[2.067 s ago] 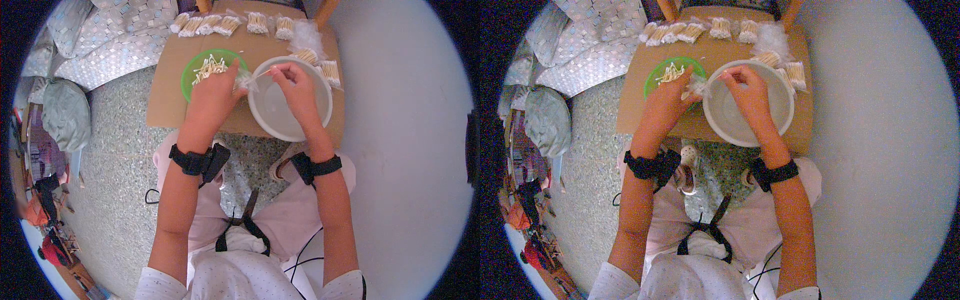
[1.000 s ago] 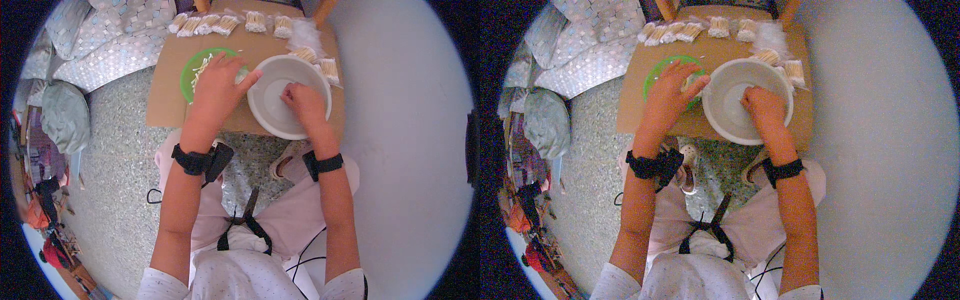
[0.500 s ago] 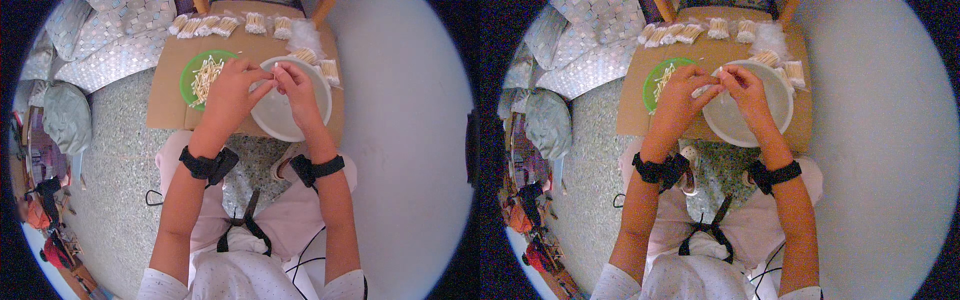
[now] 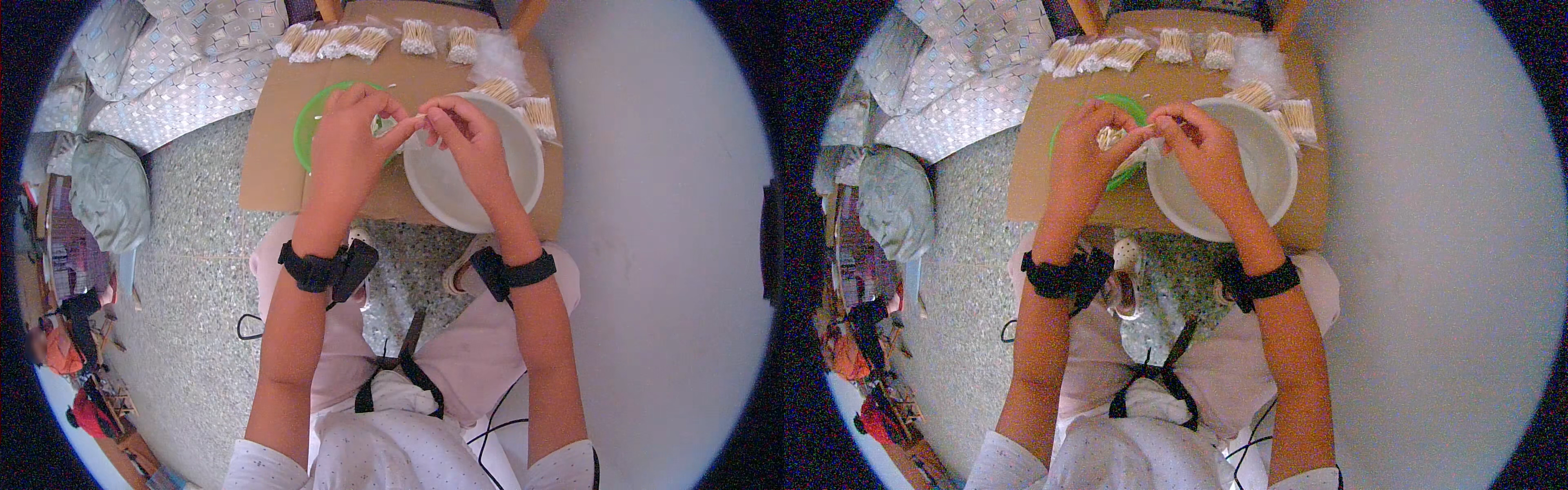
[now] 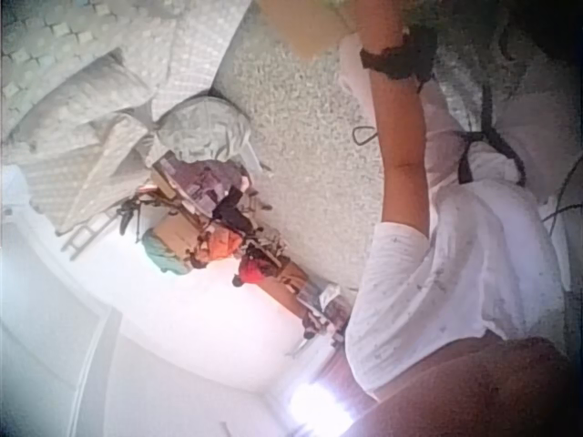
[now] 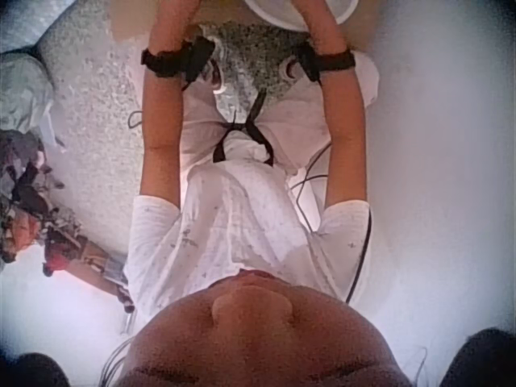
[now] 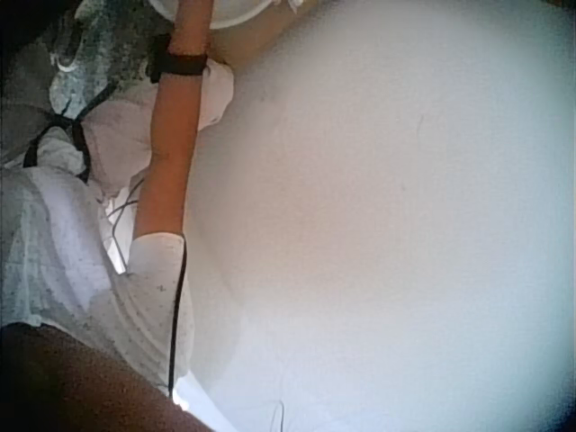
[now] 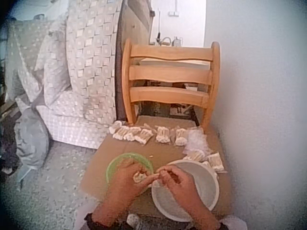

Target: The person picks up cotton swabs from a green bowl and a white bowl by hand, placing them into small plastic bags. They then seal the bags and set them aside on the cardboard work surface.

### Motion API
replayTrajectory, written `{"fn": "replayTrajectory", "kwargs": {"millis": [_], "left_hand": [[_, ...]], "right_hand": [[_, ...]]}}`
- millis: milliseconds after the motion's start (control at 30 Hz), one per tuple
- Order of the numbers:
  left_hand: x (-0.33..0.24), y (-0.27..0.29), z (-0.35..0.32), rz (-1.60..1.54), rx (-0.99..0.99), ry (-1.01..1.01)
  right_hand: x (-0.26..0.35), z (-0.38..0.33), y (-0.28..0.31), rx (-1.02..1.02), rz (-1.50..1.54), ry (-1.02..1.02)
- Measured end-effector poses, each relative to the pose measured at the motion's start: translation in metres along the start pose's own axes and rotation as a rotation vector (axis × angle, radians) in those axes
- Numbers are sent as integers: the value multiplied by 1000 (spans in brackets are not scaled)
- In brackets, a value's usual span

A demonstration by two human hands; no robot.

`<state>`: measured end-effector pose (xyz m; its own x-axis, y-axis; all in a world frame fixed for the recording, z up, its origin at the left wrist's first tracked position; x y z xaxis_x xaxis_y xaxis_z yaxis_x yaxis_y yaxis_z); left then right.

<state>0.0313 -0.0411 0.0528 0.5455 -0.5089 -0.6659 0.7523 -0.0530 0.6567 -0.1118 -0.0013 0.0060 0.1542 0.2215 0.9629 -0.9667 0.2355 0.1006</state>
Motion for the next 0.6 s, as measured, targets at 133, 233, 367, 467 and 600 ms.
{"fn": "replayTrajectory", "kwargs": {"millis": [133,233,367,467,600], "left_hand": [[4,1,-1,-4,-36,-20],[5,-3,-1,48,-16,-17],[8,-5,-6,135,-30,-67],[16,-7,-12,220,-9,-131],[29,-23,-15,121,235,78]], "right_hand": [[-3,1,-1,4,50,-26],[-6,2,-3,-45,156,-23],[0,5,2,-106,10,-18],[5,8,18,-229,-226,28],[-2,12,19,-163,-481,26]]}}
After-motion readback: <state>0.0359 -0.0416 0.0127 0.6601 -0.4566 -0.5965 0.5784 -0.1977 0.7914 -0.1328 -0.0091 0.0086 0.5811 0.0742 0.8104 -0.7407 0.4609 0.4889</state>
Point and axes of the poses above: each hand's wrist, its own z-axis towards the middle knuckle, its own y-axis out of the back of the hand, x = y × z, the point moved 7 cm from there along z, towards the middle knuckle, and after that the axes turned 4 degrees about y, right-handed, at the moved point
